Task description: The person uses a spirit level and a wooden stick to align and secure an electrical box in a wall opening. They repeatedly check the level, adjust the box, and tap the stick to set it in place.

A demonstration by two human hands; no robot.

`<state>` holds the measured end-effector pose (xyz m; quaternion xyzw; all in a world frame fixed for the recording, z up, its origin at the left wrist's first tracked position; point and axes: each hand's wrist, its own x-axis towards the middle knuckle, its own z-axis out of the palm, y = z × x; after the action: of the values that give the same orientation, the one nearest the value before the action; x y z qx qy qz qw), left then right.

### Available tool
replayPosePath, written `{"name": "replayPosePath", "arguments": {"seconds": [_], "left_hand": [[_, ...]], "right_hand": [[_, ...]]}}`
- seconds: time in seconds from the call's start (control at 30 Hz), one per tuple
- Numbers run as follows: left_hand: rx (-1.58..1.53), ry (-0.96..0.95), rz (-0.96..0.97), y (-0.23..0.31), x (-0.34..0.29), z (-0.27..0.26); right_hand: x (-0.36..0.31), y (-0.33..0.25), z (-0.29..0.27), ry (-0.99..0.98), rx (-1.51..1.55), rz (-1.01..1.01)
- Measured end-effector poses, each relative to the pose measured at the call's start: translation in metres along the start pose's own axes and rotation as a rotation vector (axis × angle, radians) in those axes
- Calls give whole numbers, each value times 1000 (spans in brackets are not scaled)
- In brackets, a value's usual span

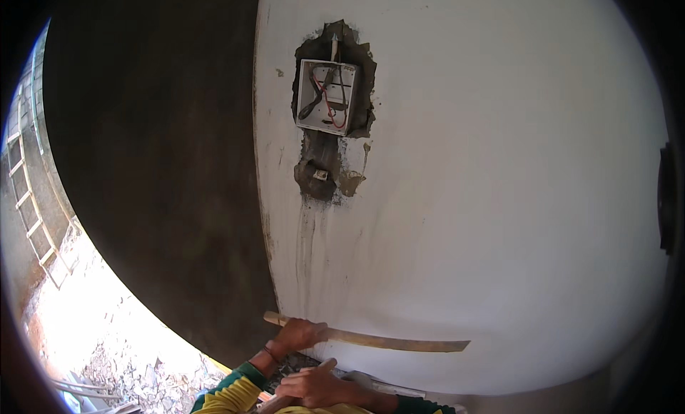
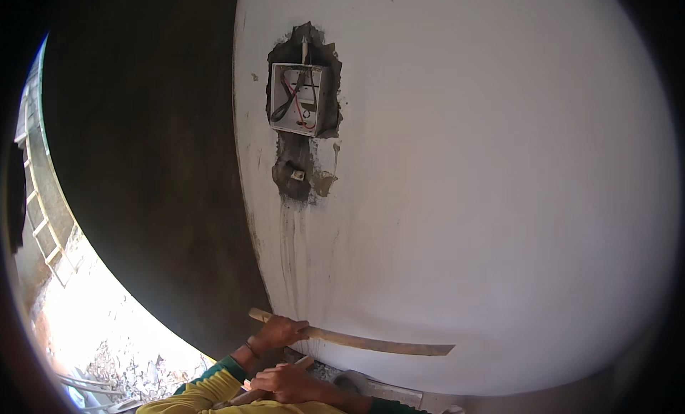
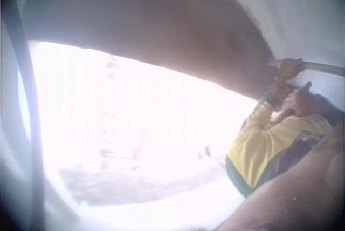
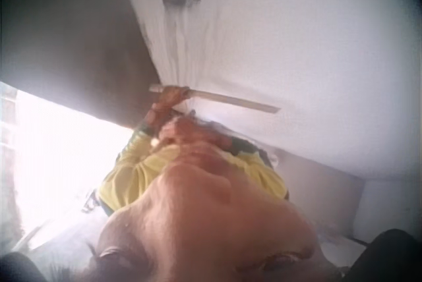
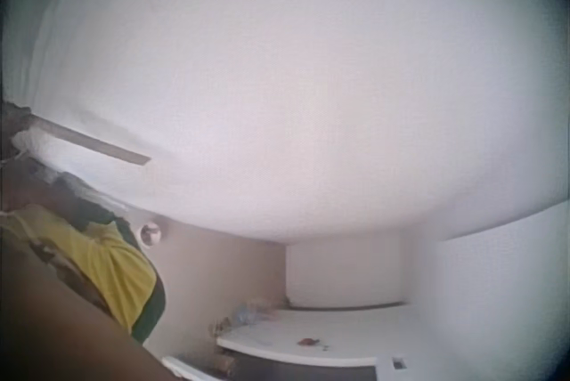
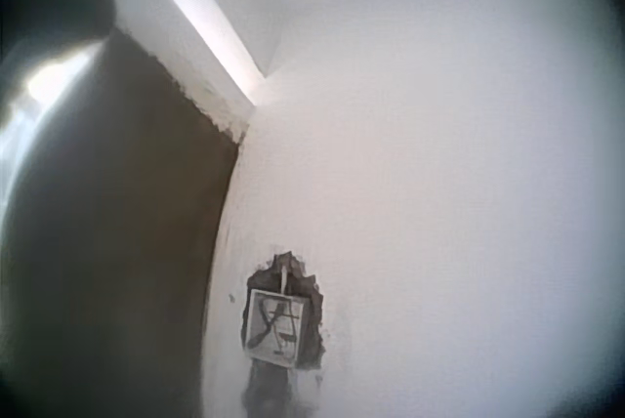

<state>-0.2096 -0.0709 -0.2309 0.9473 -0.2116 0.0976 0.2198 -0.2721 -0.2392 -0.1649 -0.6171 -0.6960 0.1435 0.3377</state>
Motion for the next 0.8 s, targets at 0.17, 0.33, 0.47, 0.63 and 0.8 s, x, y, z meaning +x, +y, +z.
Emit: {"name": "replayPosePath", "arguments": {"seconds": [0.17,0.33,0.47,0.63,0.8], "left_hand": [[180,168,25,-2,-3,-129],[372,596,251,30,39,-217],[495,784,287,31,88,-274],[436,912,427,32,165,-315],[429,971,501,33,195,-341]], "right_hand": [[-31,-18,-43,518,-103,448],[-54,-67,-91,1035,257,465],[-47,-86,-130,1307,-158,459],[-51,-106,-182,1277,-815,523],[-14,-141,-225,1193,-1008,540]]}}
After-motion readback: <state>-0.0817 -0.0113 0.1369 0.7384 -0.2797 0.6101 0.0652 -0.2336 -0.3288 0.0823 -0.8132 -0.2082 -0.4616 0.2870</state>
